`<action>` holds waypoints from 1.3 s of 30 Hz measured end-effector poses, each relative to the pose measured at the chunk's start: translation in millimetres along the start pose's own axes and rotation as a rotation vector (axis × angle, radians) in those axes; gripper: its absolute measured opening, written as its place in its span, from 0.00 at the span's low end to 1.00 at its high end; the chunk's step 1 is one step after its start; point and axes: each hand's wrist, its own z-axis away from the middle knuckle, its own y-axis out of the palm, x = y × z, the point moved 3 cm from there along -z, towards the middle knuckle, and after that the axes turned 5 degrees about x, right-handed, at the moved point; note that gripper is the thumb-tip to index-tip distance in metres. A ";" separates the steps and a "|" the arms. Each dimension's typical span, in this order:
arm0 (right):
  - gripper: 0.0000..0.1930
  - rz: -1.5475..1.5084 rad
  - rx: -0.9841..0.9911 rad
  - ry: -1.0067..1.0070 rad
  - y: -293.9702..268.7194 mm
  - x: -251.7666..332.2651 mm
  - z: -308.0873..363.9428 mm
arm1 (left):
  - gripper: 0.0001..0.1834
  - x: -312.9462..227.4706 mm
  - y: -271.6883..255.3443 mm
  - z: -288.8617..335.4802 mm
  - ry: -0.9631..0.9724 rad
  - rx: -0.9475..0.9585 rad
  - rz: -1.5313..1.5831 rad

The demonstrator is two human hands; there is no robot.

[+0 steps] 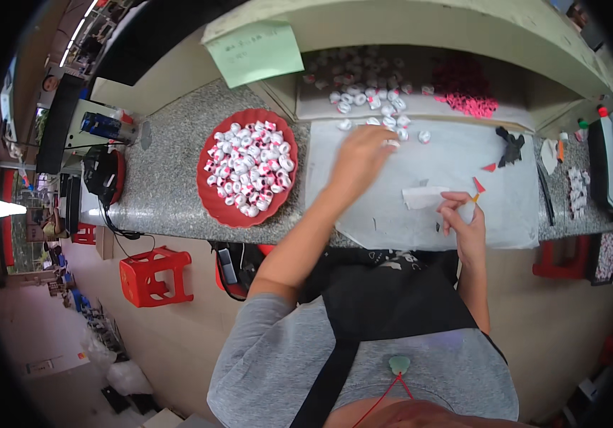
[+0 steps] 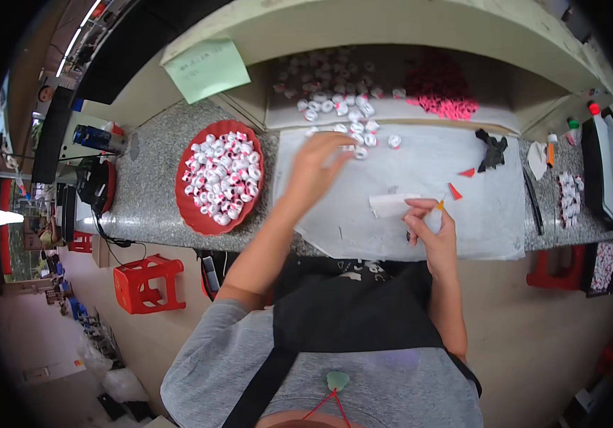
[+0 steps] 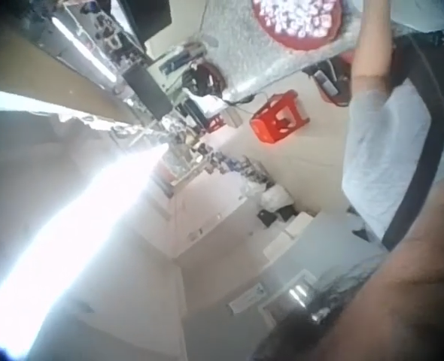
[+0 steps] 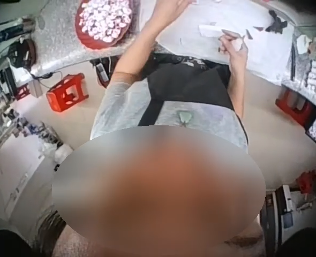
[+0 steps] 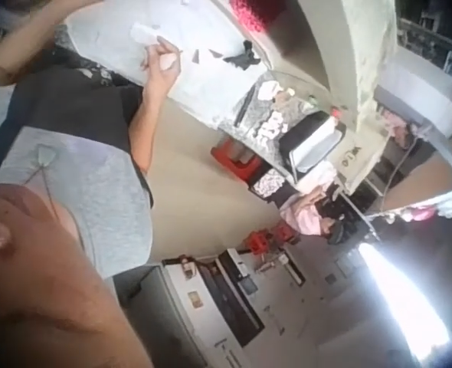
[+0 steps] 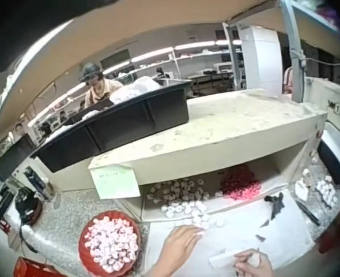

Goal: Assemble small plastic character heads by gluing miniature bows onto them.

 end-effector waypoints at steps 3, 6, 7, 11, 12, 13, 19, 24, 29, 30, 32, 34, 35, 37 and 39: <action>0.16 0.097 -0.080 -0.020 -1.7 1.8 8.2 | 0.11 10.2 73.4 -25.3 0.043 0.120 -0.107; 0.20 0.078 -0.130 -0.087 -2.2 12.7 24.5 | 0.10 17.3 109.1 -25.4 0.076 0.195 -0.309; 0.22 0.059 -0.174 -0.097 -5.9 13.6 29.6 | 0.09 12.8 113.4 -25.5 0.097 0.266 -0.402; 0.20 0.020 -0.143 -0.109 -15.0 11.4 32.9 | 0.06 7.2 87.7 -20.0 0.023 0.164 0.028; 0.19 0.052 -0.119 -0.178 -10.3 17.1 29.1 | 0.06 7.1 76.9 -19.2 -0.162 0.230 0.289; 0.18 0.084 -0.093 -0.240 -5.2 23.0 25.4 | 0.06 5.0 66.4 -15.3 -0.357 0.294 0.547; 0.14 -0.091 -0.117 -0.306 22.4 59.0 13.7 | 0.13 -21.9 13.6 15.8 -0.445 0.131 1.213; 0.15 -0.275 -0.193 -0.527 33.7 72.8 7.6 | 0.13 -40.1 1.6 31.6 -0.474 0.002 1.381; 0.15 0.146 -0.210 -0.808 42.5 75.7 20.9 | 0.19 -50.1 -5.2 38.6 -0.391 -0.133 1.322; 0.15 0.145 -0.215 -0.801 43.4 75.2 23.0 | 0.19 -50.6 -5.0 39.3 -0.399 -0.129 1.323; 0.17 0.328 -0.101 -0.910 52.0 79.0 29.5 | 0.21 -51.1 -5.3 40.1 -0.388 -0.133 1.299; 0.19 0.361 -0.083 -0.923 53.9 79.4 31.1 | 0.21 -51.7 -5.3 41.2 -0.396 -0.128 1.296; 0.19 0.383 -0.057 -0.928 55.9 79.3 31.6 | 0.21 -51.8 -5.4 42.0 -0.398 -0.131 1.293; 0.19 0.405 -0.034 -0.931 56.9 79.2 31.4 | 0.21 -51.4 -5.3 43.3 -0.390 -0.126 1.290; 0.19 0.447 0.014 -0.962 57.9 79.6 31.2 | 0.21 -51.5 -4.7 43.5 -0.380 -0.123 1.287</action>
